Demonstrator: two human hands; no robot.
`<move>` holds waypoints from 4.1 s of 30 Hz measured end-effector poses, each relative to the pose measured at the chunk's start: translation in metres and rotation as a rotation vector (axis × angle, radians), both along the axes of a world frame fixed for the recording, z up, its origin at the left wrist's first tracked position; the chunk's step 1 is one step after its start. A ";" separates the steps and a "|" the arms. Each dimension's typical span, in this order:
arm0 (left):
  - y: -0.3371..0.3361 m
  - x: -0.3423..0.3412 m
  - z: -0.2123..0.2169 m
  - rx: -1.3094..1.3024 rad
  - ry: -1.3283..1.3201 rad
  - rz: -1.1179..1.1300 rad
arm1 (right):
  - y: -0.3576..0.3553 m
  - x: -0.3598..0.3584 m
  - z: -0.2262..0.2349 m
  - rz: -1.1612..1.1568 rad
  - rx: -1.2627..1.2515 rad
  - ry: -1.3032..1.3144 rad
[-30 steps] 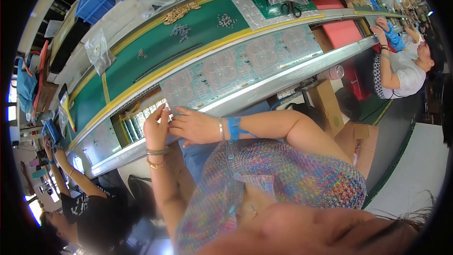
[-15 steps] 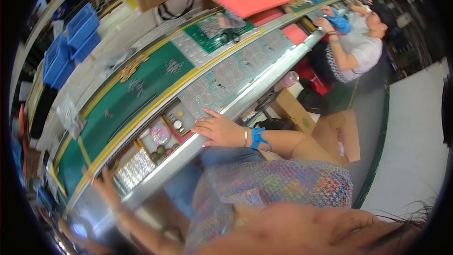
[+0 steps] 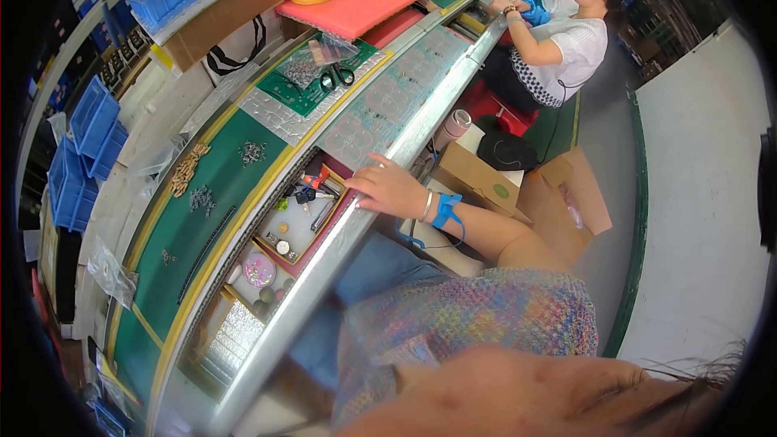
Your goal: The person assembles circuit boards by picking small electronic components from the assembly line surface and inserting them into printed circuit boards by hand.
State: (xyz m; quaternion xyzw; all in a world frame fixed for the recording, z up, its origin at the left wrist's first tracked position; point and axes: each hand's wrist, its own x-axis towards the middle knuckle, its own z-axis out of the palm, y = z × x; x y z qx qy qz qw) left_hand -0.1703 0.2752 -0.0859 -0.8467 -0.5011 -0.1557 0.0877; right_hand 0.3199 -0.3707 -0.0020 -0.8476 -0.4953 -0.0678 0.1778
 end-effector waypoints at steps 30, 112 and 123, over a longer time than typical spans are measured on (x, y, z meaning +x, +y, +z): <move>-0.325 0.098 0.086 -0.224 0.091 -0.188 | 0.179 0.007 0.044 0.512 0.509 0.222; -0.347 0.218 0.118 -1.093 -1.007 -0.582 | 0.109 -0.005 0.039 0.271 0.232 0.201; -0.342 0.196 0.122 -0.961 -0.863 -0.521 | 0.195 0.028 0.018 0.275 0.229 0.415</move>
